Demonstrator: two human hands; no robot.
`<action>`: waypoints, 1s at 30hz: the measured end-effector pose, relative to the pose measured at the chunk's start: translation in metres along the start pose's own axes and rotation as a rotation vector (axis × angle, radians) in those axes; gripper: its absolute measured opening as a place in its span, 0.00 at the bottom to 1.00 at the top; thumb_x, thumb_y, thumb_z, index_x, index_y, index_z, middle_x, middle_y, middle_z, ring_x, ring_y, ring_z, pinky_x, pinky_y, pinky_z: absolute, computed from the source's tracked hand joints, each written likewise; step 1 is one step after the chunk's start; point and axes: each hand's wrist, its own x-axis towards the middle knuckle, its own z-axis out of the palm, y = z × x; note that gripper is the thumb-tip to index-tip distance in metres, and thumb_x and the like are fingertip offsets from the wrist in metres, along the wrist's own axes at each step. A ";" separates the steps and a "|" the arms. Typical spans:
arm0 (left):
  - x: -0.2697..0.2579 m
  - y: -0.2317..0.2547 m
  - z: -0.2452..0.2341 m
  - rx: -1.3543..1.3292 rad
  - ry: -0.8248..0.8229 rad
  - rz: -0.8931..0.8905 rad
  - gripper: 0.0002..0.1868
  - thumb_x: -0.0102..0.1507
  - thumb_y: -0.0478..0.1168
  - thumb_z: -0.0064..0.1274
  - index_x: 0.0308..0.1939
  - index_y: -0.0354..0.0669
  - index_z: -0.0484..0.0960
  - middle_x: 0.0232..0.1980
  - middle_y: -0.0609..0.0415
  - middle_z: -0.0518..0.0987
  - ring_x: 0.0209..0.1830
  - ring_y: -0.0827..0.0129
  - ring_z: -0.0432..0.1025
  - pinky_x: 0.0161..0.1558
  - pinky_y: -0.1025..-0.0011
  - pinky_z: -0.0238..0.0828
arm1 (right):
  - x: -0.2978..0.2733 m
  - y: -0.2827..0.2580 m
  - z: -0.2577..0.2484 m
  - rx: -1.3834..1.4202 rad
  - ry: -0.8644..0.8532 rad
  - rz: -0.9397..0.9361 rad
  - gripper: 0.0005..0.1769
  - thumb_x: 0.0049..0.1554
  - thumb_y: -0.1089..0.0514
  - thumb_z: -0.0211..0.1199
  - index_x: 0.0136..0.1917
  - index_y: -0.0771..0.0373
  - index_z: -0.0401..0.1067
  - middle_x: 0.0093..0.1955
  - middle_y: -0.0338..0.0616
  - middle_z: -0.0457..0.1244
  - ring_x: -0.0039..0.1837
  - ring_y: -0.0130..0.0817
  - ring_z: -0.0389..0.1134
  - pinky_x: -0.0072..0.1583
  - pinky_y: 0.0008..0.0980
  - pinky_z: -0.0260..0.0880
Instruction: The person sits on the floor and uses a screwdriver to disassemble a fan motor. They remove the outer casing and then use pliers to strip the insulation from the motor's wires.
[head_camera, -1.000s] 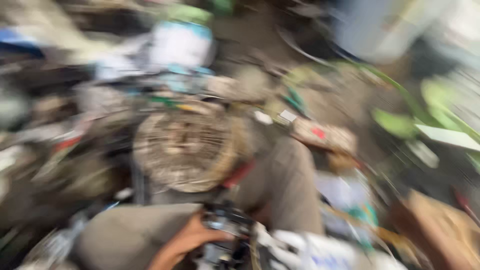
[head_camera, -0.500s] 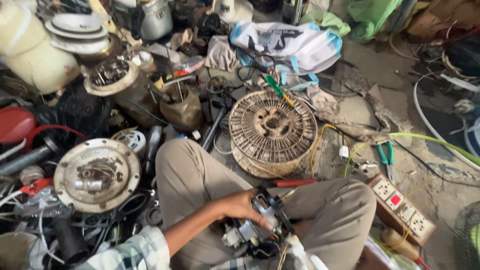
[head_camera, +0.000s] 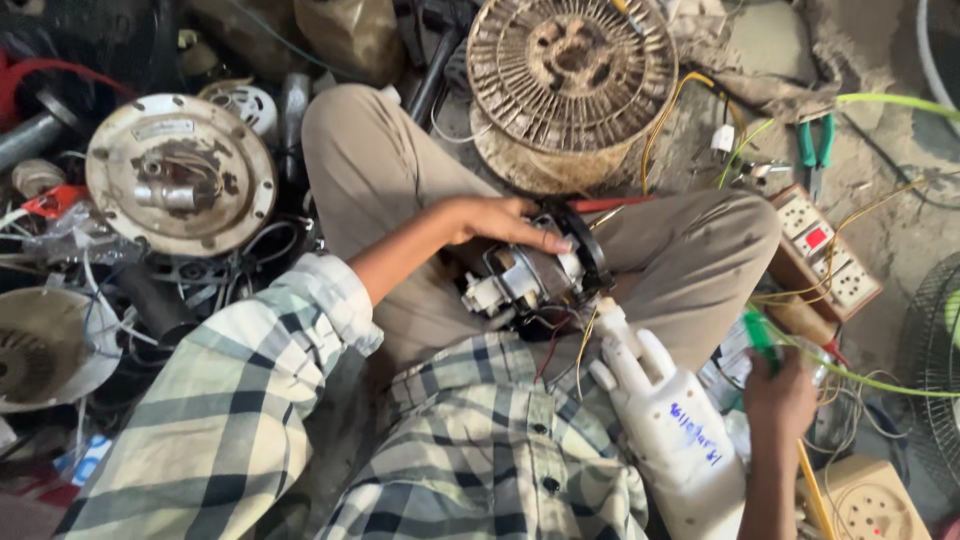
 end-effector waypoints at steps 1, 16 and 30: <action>-0.001 0.000 0.001 -0.021 -0.003 0.010 0.52 0.44 0.69 0.67 0.67 0.50 0.76 0.64 0.52 0.79 0.65 0.62 0.72 0.62 0.66 0.68 | 0.000 0.005 -0.005 0.038 0.077 -0.024 0.21 0.62 0.50 0.70 0.60 0.67 0.70 0.53 0.63 0.67 0.54 0.65 0.68 0.54 0.57 0.67; -0.001 -0.005 0.003 -0.005 0.073 0.069 0.46 0.48 0.66 0.65 0.64 0.45 0.80 0.60 0.51 0.82 0.61 0.65 0.74 0.62 0.68 0.67 | 0.016 -0.075 -0.129 0.134 0.265 -0.534 0.16 0.64 0.59 0.66 0.61 0.66 0.69 0.53 0.56 0.63 0.57 0.57 0.63 0.62 0.47 0.64; 0.001 -0.004 0.005 -0.015 0.101 0.053 0.49 0.46 0.67 0.66 0.62 0.39 0.81 0.57 0.49 0.84 0.56 0.63 0.78 0.56 0.69 0.73 | 0.073 -0.141 -0.180 1.654 0.545 -0.275 0.08 0.68 0.56 0.47 0.49 0.62 0.63 0.42 0.42 0.60 0.40 0.28 0.63 0.42 0.28 0.65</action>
